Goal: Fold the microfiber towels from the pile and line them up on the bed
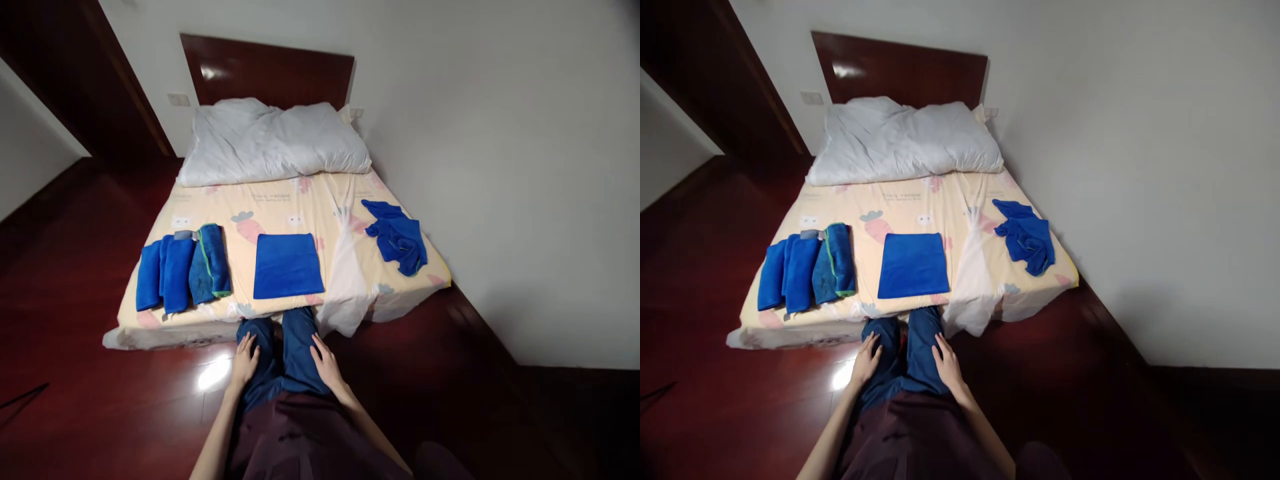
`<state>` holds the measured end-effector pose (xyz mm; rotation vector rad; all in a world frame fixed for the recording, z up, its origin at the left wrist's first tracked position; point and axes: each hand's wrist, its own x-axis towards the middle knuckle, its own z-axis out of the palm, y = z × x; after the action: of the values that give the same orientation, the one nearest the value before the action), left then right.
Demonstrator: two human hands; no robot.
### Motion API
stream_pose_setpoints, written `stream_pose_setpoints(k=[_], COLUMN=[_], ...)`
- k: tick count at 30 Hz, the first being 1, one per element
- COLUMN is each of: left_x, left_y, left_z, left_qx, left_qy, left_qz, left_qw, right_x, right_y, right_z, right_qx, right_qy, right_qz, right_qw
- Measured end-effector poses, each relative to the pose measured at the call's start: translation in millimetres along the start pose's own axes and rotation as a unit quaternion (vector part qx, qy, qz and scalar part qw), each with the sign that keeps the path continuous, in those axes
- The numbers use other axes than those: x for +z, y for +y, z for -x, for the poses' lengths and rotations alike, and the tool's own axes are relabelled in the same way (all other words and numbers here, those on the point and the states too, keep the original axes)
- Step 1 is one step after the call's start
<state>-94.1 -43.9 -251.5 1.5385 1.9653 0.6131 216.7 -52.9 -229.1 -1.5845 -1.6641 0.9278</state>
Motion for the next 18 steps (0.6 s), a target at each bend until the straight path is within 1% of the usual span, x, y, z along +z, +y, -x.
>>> stream_pose_setpoints(k=[4,8,10,12,14,16,18], left_x=[-5.9,-4.7,-4.5,-6.9,-12.9,-21.3,-29.7], left_y=[10.0,13.2,14.1,16.2,20.4,27.0,35.8], left_z=[-3.0,6.4,10.2,9.5,2.4,-11.6,-32.1], left_qx=[0.002,-0.006,-0.008,-0.011,-0.025,-0.036,-0.032], left_qy=[-0.013,-0.006,0.002,0.006,0.005,0.005,0.012], left_qz=[-0.011,0.001,0.016,0.038,0.075,0.124,0.167], left_qw=[1.000,1.000,1.000,0.999,0.997,0.992,0.985], right_x=[-12.8,-14.1,-14.4,-16.3,-20.3,-26.5,-34.4], right_y=[-4.5,-8.7,-9.7,-10.9,-13.3,-17.0,-21.3], right_z=[-15.7,-30.7,-36.6,-44.6,-56.1,-71.2,-88.8], right_qx=[0.022,0.040,0.066,0.113,0.178,0.237,0.263], right_qy=[-0.017,-0.016,-0.013,-0.006,0.008,0.029,0.051], right_qz=[0.003,0.015,0.000,-0.043,-0.121,-0.213,-0.278], right_qw=[1.000,0.999,0.998,0.993,0.977,0.948,0.922])
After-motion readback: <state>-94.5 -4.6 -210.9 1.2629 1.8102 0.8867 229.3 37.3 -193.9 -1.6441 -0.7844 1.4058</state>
